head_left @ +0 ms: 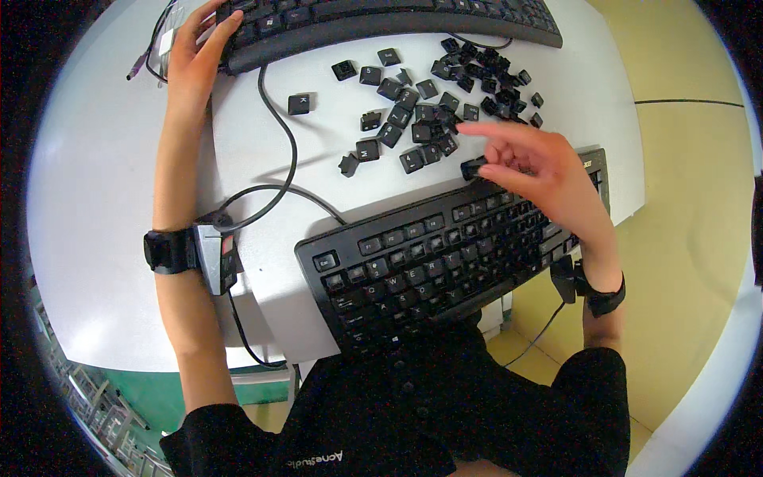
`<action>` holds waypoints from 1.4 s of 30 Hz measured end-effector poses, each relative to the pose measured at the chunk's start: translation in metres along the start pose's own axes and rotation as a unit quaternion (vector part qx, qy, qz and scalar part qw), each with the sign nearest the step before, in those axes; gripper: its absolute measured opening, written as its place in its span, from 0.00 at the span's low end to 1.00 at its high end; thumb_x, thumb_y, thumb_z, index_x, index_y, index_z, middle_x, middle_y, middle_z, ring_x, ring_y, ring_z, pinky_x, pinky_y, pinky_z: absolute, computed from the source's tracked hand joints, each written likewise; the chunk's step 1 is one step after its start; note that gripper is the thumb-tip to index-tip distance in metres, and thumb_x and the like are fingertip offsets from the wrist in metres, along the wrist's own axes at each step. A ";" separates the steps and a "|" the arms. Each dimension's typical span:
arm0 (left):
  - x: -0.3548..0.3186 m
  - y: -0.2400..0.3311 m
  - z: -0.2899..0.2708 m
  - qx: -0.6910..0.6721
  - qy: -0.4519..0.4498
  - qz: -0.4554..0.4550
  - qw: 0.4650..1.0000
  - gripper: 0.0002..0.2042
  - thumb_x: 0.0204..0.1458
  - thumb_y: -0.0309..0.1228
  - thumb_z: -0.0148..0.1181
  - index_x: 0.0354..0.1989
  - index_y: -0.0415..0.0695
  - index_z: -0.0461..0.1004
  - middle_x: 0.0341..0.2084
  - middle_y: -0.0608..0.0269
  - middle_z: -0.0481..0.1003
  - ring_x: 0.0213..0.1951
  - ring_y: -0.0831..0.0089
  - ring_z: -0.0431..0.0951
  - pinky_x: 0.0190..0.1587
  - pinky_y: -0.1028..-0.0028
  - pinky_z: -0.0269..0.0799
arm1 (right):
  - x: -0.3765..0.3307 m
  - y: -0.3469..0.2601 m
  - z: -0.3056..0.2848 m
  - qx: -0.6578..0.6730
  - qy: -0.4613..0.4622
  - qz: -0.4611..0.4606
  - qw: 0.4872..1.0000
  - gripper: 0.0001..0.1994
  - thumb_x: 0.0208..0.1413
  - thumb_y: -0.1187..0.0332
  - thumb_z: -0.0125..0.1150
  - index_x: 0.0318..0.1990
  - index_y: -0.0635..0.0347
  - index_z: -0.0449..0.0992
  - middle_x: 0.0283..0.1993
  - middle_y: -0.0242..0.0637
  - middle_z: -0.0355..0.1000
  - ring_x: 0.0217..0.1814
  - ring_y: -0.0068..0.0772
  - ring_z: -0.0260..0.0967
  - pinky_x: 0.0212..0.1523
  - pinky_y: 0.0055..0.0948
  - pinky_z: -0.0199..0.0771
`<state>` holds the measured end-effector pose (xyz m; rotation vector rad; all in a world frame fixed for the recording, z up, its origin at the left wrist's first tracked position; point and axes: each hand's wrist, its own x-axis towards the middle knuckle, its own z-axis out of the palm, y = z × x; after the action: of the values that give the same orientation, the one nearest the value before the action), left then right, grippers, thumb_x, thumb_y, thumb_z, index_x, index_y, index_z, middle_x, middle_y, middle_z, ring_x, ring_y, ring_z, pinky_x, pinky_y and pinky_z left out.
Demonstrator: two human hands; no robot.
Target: Replacing keycaps onto a computer keyboard.
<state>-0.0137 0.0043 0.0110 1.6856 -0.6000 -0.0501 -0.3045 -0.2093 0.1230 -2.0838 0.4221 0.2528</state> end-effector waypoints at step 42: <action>0.008 -0.011 -0.008 0.036 -0.008 0.026 0.999 0.17 0.55 0.36 0.52 0.52 0.46 0.71 0.51 0.61 0.68 0.53 0.75 0.66 0.56 0.78 0.57 | -0.073 0.033 0.012 -0.126 0.095 0.006 0.987 0.07 0.46 0.77 0.61 0.34 0.61 0.77 0.29 0.37 0.69 0.30 0.31 0.70 0.31 0.24 0.68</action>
<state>0.0003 0.0092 0.0054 1.7391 -0.6629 -0.0049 -0.3845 -0.2007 0.1160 -2.3655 0.5399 0.1177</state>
